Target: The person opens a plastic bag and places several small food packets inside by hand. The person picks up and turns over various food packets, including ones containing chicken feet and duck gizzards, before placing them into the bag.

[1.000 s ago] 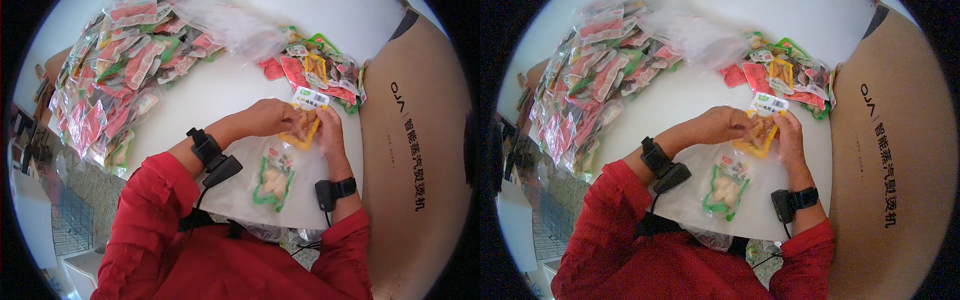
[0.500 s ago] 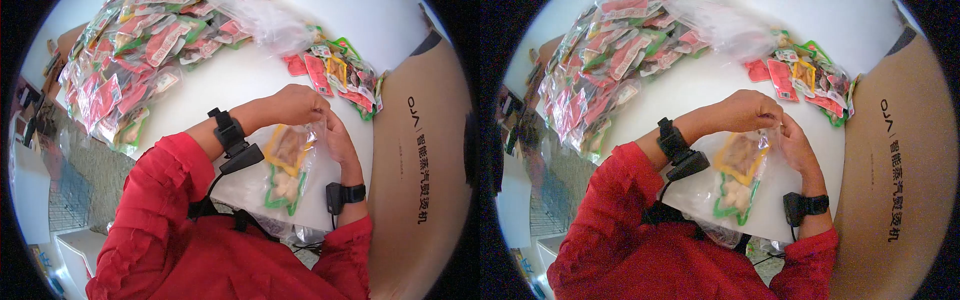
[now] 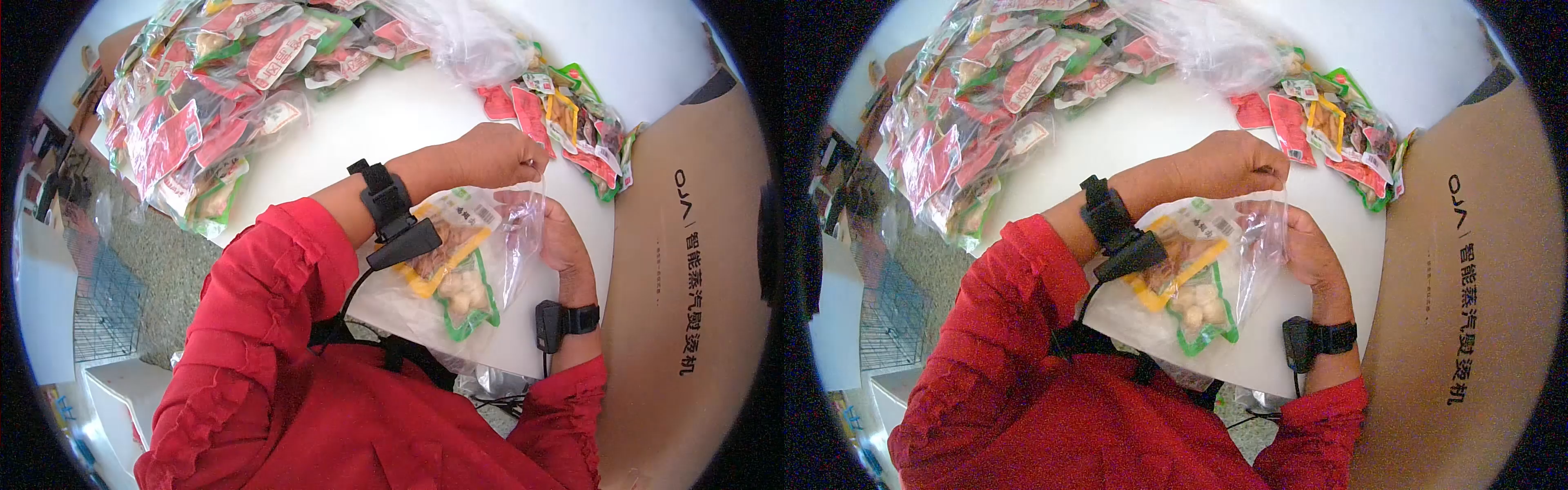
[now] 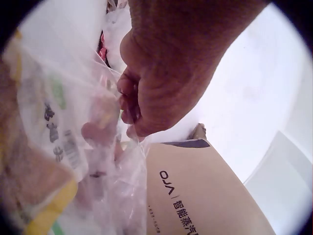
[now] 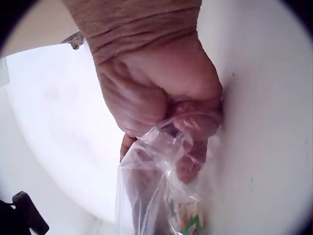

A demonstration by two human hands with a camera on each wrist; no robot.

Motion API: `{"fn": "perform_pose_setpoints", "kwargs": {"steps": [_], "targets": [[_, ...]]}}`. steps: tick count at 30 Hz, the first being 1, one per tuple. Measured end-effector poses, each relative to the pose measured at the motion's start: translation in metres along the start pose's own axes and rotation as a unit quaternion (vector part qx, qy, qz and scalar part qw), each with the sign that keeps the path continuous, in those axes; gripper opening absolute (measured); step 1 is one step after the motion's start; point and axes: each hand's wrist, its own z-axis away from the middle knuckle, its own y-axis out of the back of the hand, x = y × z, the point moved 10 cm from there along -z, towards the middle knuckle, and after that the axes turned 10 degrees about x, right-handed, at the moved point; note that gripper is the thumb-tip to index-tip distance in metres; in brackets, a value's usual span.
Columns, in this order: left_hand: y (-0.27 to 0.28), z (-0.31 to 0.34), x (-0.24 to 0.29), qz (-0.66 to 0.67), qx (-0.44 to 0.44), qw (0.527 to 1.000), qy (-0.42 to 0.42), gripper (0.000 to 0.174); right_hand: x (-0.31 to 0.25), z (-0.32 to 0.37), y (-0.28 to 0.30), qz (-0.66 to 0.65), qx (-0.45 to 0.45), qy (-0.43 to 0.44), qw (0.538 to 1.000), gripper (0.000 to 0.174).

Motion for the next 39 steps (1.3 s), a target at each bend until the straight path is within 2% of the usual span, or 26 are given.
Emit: {"fn": "perform_pose_setpoints", "kwargs": {"steps": [4,6,7,9,11,12,13,14,15,17,23,30,32,39], "targets": [[0.004,-0.003,0.000,0.016,0.040,0.999,-0.011,0.013,0.003,-0.004,0.005,0.084,0.016,0.026,0.996,0.026],[0.006,-0.003,-0.003,0.027,0.063,0.998,-0.016,0.013,-0.013,-0.007,0.028,0.115,0.126,0.105,0.980,0.023],[0.004,-0.002,-0.008,0.030,0.059,0.998,0.001,0.014,-0.012,-0.011,0.034,0.116,0.127,0.106,0.979,0.023],[-0.002,-0.001,-0.017,0.034,0.057,0.998,0.015,0.015,-0.017,-0.012,0.064,0.072,0.203,0.130,0.968,0.022],[-0.018,0.005,-0.037,0.054,0.033,0.997,0.053,0.016,-0.022,-0.009,0.066,0.064,0.231,0.142,0.960,0.021],[-0.019,0.008,-0.035,0.055,0.058,0.997,0.010,0.014,-0.019,-0.011,0.073,0.067,0.239,0.144,0.958,0.021],[-0.024,0.009,-0.040,0.061,0.048,0.996,0.033,0.014,-0.020,-0.012,0.080,0.072,0.249,0.150,0.954,0.021],[-0.029,0.010,-0.042,0.061,0.030,0.997,0.035,0.015,-0.017,-0.011,0.081,0.043,0.240,0.142,0.959,0.020],[-0.031,0.011,-0.044,0.056,0.018,0.996,0.073,0.014,-0.019,-0.012,0.082,0.050,0.246,0.154,0.956,0.020],[-0.028,0.013,-0.041,0.054,0.036,0.995,0.078,0.014,-0.012,-0.014,0.089,0.010,0.269,0.143,0.953,0.018],[-0.027,0.017,-0.041,0.069,0.028,0.993,0.093,0.015,-0.008,-0.018,0.084,0.057,0.235,0.133,0.961,0.017],[-0.029,0.015,-0.040,0.043,0.032,0.997,0.061,0.016,-0.010,-0.016,0.081,0.074,0.226,0.139,0.961,0.017],[-0.032,0.016,-0.042,0.047,0.010,0.995,0.085,0.017,-0.009,-0.017,0.081,0.082,0.224,0.144,0.960,0.017],[-0.028,0.017,-0.035,0.068,0.004,0.995,0.074,0.024,-0.008,-0.017,0.076,0.073,0.209,0.140,0.965,0.017]]}}
